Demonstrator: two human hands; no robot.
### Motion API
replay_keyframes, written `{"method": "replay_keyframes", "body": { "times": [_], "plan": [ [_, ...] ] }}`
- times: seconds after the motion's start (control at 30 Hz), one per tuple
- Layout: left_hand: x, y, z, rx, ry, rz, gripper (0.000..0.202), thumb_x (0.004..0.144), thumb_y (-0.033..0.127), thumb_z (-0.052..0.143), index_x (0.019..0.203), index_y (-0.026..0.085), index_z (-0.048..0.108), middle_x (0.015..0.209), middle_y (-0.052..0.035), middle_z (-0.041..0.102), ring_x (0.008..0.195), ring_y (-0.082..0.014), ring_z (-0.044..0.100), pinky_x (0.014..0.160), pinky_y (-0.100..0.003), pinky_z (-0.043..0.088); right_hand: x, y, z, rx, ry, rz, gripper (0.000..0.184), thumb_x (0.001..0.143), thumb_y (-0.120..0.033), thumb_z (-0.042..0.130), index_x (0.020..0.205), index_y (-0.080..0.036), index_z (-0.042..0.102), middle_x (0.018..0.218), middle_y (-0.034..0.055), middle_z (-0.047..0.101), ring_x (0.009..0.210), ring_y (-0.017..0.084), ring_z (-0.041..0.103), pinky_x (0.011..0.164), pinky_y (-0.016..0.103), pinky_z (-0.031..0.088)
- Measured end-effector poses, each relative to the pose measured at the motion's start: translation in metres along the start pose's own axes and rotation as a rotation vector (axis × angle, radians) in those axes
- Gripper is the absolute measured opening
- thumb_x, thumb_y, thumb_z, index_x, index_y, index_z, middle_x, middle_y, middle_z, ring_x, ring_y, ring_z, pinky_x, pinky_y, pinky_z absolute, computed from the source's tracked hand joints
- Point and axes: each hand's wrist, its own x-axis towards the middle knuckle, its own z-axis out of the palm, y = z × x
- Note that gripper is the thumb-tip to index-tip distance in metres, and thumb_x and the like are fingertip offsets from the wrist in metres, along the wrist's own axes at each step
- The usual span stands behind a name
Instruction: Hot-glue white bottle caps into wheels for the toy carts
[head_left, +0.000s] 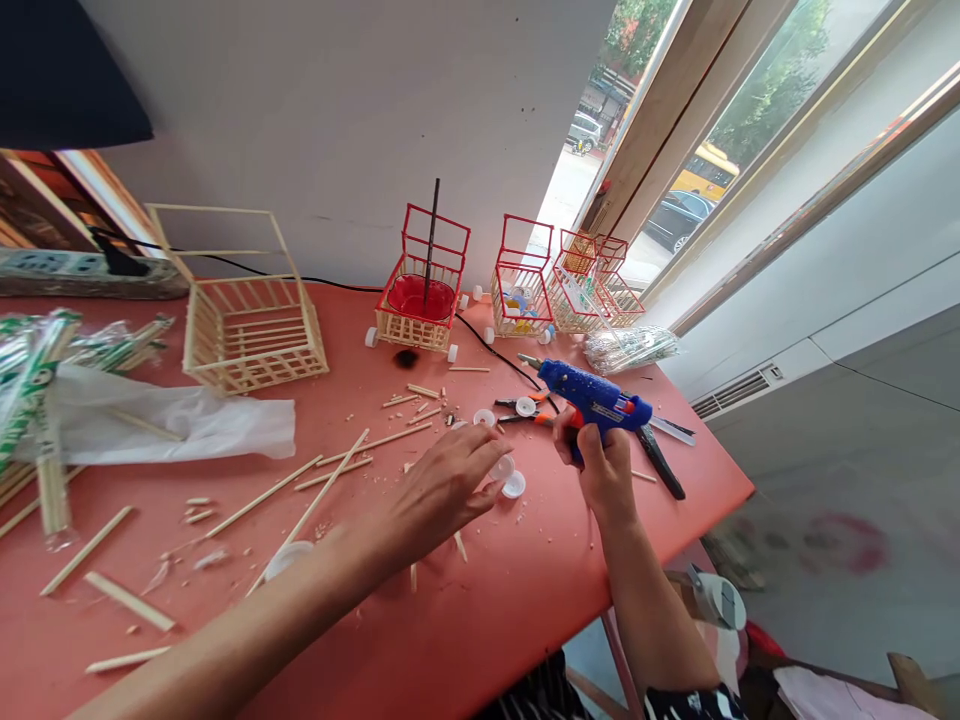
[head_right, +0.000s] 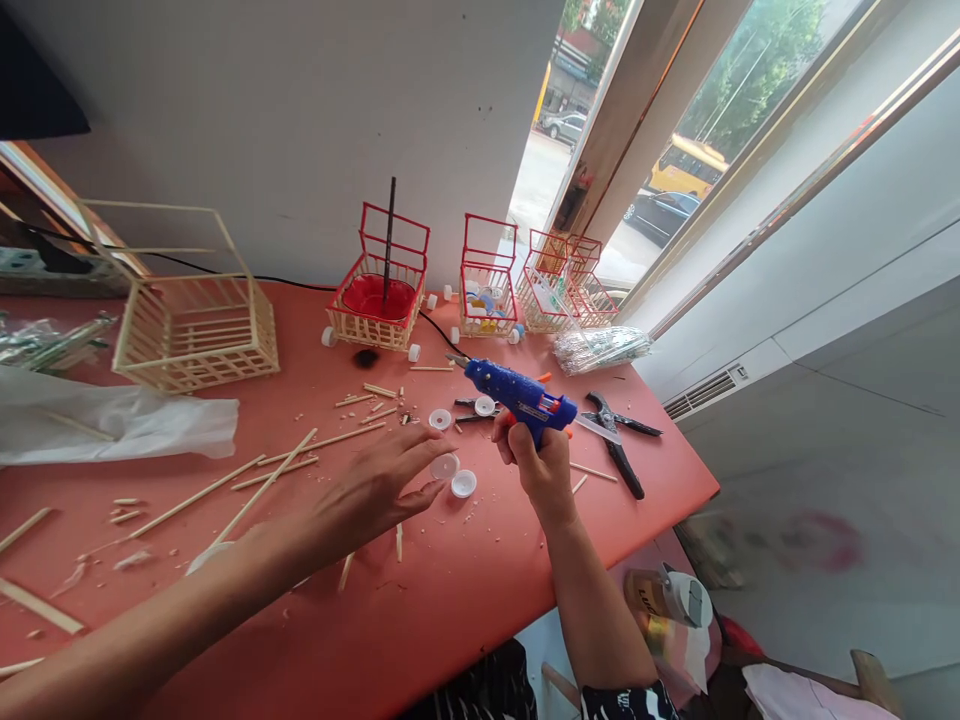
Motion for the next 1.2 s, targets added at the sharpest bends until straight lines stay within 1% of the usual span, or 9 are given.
{"method": "replay_keyframes", "body": {
  "times": [0.1, 0.27, 0.5, 0.8, 0.93, 0.97, 1.0, 1.07, 1.2],
  "plan": [
    [0.001, 0.003, 0.008, -0.006, -0.021, -0.006, 0.023, 0.093, 0.009, 0.062, 0.114, 0.015, 0.068, 0.113, -0.0132, 0.075, 0.105, -0.0272, 0.072, 0.093, -0.038, 0.058, 0.000, 0.001, 0.000, 0.008, 0.005, 0.013, 0.050, 0.098, -0.067, 0.062, 0.090, -0.018, 0.067, 0.077, 0.0036, 0.063, 0.053, 0.011, 0.042, 0.052, 0.029, 0.035],
    [0.005, 0.004, 0.015, -0.002, -0.124, -0.027, 0.017, 0.092, 0.012, 0.064, 0.108, 0.016, 0.068, 0.113, -0.0137, 0.074, 0.102, -0.0289, 0.071, 0.089, -0.039, 0.058, -0.001, 0.001, 0.000, 0.008, -0.008, 0.033, 0.051, 0.097, -0.069, 0.062, 0.091, -0.018, 0.067, 0.080, 0.0053, 0.064, 0.055, 0.012, 0.045, 0.053, 0.030, 0.036],
    [0.010, 0.003, 0.027, -0.002, -0.152, -0.006, 0.016, 0.093, 0.012, 0.061, 0.105, 0.017, 0.069, 0.107, -0.0126, 0.074, 0.100, -0.0292, 0.070, 0.088, -0.040, 0.057, 0.000, -0.001, -0.002, -0.025, -0.004, 0.020, 0.056, 0.096, -0.073, 0.059, 0.084, -0.019, 0.065, 0.063, -0.0002, 0.050, 0.053, 0.014, 0.042, 0.051, 0.029, 0.032],
    [0.010, 0.006, 0.032, -0.055, -0.204, -0.067, 0.017, 0.089, 0.011, 0.062, 0.100, 0.016, 0.073, 0.108, -0.0151, 0.073, 0.102, -0.0315, 0.069, 0.089, -0.045, 0.057, -0.001, 0.000, -0.004, -0.009, 0.003, 0.016, 0.055, 0.096, -0.073, 0.059, 0.085, -0.019, 0.066, 0.063, 0.0003, 0.051, 0.054, 0.015, 0.044, 0.052, 0.031, 0.039],
    [0.014, 0.008, 0.020, -0.398, -0.104, -0.247, 0.026, 0.092, 0.022, 0.062, 0.115, 0.018, 0.075, 0.112, -0.0123, 0.074, 0.101, -0.0273, 0.069, 0.089, -0.041, 0.056, -0.001, -0.002, -0.003, -0.014, 0.029, 0.024, 0.057, 0.094, -0.075, 0.059, 0.087, -0.019, 0.065, 0.074, 0.0043, 0.059, 0.055, 0.014, 0.045, 0.052, 0.031, 0.039],
    [0.016, 0.007, 0.015, -0.526, -0.086, -0.336, 0.029, 0.092, 0.029, 0.065, 0.117, 0.019, 0.076, 0.106, -0.0101, 0.075, 0.092, -0.0246, 0.070, 0.082, -0.038, 0.057, -0.002, -0.002, -0.003, -0.014, 0.036, 0.028, 0.057, 0.094, -0.075, 0.059, 0.086, -0.019, 0.065, 0.076, 0.0050, 0.060, 0.055, 0.014, 0.046, 0.052, 0.031, 0.039],
    [0.017, 0.005, 0.010, -0.660, -0.075, -0.434, 0.030, 0.091, 0.036, 0.068, 0.115, 0.020, 0.077, 0.102, -0.0087, 0.076, 0.087, -0.0232, 0.069, 0.078, -0.036, 0.056, -0.002, -0.003, -0.003, -0.011, 0.042, 0.029, 0.057, 0.094, -0.075, 0.060, 0.086, -0.019, 0.064, 0.076, 0.0055, 0.061, 0.056, 0.014, 0.046, 0.052, 0.031, 0.038],
    [0.019, 0.001, 0.000, -0.972, -0.048, -0.611, 0.031, 0.087, 0.042, 0.075, 0.108, 0.020, 0.080, 0.102, -0.0082, 0.077, 0.091, -0.0227, 0.070, 0.081, -0.034, 0.056, -0.002, -0.003, -0.002, 0.012, 0.052, 0.025, 0.055, 0.095, -0.073, 0.061, 0.086, -0.019, 0.064, 0.077, 0.0057, 0.062, 0.055, 0.014, 0.046, 0.051, 0.030, 0.037],
    [0.021, -0.006, -0.010, -1.544, 0.077, -0.870, 0.030, 0.074, 0.040, 0.089, 0.089, 0.016, 0.079, 0.089, -0.0069, 0.074, 0.076, -0.0170, 0.065, 0.073, -0.030, 0.057, -0.003, -0.004, -0.001, 0.020, 0.065, 0.019, 0.053, 0.095, -0.072, 0.062, 0.092, -0.019, 0.066, 0.078, 0.0059, 0.064, 0.054, 0.013, 0.045, 0.051, 0.031, 0.037]
  ]
}}
